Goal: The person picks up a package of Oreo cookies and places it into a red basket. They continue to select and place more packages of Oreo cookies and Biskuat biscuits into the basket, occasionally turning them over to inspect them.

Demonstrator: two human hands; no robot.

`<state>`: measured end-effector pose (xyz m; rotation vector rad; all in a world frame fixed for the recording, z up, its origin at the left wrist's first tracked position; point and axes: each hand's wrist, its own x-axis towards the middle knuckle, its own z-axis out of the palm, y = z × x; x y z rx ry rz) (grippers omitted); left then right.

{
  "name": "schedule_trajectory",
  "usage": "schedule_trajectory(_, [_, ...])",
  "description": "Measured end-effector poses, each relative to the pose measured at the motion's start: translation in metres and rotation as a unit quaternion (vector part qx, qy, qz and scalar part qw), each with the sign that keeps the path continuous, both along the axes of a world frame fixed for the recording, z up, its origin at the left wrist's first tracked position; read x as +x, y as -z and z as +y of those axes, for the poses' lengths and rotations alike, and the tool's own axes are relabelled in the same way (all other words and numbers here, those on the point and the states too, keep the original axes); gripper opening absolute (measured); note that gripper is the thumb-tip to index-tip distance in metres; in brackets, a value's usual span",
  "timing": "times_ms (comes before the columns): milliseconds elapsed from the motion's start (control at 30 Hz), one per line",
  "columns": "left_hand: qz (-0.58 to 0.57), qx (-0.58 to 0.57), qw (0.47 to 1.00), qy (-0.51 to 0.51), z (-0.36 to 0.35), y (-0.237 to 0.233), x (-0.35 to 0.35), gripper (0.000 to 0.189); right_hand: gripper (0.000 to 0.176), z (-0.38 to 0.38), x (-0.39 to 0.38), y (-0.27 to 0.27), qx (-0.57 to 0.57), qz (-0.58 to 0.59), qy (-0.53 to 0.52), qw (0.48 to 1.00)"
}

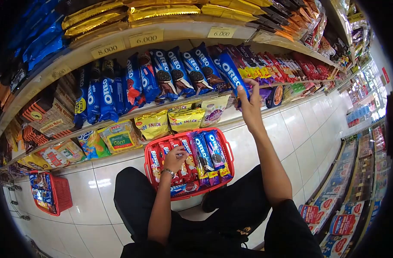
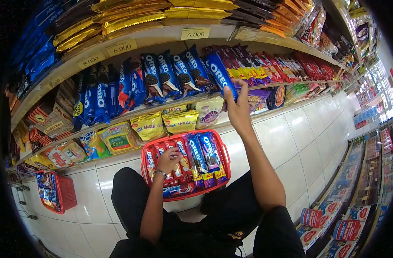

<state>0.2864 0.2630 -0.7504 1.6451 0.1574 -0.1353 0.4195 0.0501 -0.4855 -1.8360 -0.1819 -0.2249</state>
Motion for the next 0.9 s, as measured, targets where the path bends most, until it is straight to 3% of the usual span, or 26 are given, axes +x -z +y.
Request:
schedule_trajectory(133, [0.009,0.032,0.999,-0.008,0.0,0.008,0.0,0.043,0.039,0.006,0.013,0.01,-0.013,0.006,0.011,1.0])
schedule_trajectory(333, [0.015,0.038,0.999,-0.009,0.002,0.007,0.001,0.044,0.051,0.006,0.02,0.006,-0.007,0.014,-0.064,0.998])
schedule_trajectory(400, [0.033,0.014,0.999,-0.011,0.003,0.012,0.002,0.044,0.052,0.004,0.02,0.011,-0.033,-0.056,-0.104,0.992])
schedule_trajectory(467, [0.028,0.008,0.999,-0.013,0.003,0.013,0.003,0.044,0.052,-0.002,0.018,0.013,-0.049,-0.055,-0.103,0.992])
schedule_trajectory(567, [0.028,0.014,0.999,0.012,0.004,0.008,0.002,0.046,0.044,-0.012,0.018,0.018,-0.068,-0.025,0.006,0.997])
schedule_trajectory(700, [0.045,0.004,0.999,-0.001,0.003,-0.003,0.004,0.043,0.04,-0.018,0.026,0.024,-0.1,-0.074,0.017,0.992])
schedule_trajectory(900, [0.072,-0.067,0.995,-0.004,0.004,-0.004,0.006,0.044,0.034,-0.006,0.036,0.024,-0.055,-0.103,0.039,0.992])
